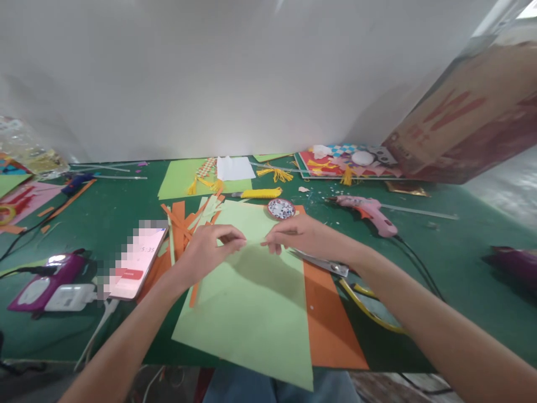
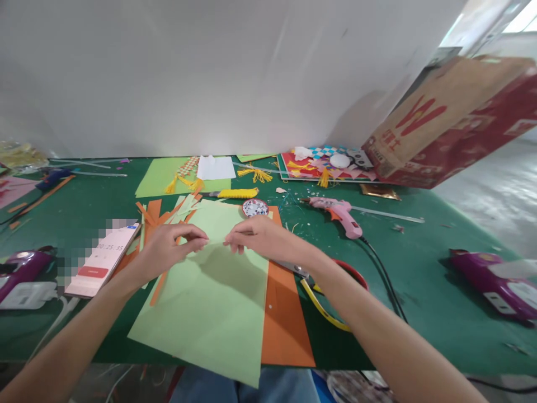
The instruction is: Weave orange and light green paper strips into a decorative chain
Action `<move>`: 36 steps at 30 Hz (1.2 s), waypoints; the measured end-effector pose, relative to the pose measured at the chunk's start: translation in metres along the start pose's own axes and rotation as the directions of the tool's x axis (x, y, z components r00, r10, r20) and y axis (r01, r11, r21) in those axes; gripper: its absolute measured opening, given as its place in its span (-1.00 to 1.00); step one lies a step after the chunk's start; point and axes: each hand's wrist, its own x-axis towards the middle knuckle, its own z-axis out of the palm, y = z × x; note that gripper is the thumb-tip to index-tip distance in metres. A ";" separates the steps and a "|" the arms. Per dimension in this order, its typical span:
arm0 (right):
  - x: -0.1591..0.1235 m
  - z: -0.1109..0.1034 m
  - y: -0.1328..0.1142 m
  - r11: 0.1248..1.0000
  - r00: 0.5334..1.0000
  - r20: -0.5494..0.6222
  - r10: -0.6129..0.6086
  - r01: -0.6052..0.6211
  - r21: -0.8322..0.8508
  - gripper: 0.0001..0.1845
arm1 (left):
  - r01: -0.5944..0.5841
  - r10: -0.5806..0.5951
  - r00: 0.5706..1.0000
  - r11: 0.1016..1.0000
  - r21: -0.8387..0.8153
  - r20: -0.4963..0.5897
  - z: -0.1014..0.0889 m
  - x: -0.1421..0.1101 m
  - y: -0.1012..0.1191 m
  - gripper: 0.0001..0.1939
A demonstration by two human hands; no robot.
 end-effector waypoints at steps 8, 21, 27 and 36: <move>-0.008 -0.042 0.001 0.996 0.929 -0.363 0.073 -0.085 -0.018 -0.74 | 0.072 -0.056 0.989 0.990 -0.117 0.138 0.002 0.009 0.005 -0.82; 0.017 0.001 0.006 0.751 0.917 -0.394 0.055 0.222 0.621 -0.73 | 0.275 -0.234 0.960 0.658 -0.701 0.157 0.046 0.019 -0.004 -0.82; 0.014 0.006 0.015 0.606 0.953 -0.291 0.079 0.186 0.774 -0.77 | 0.209 -0.253 0.966 0.634 -0.744 0.056 0.046 0.015 -0.007 -0.83; 0.008 0.004 0.013 0.581 0.926 -0.348 0.144 0.206 0.787 -0.56 | 0.264 -0.300 0.951 0.675 -0.689 0.070 0.046 0.015 -0.008 -0.85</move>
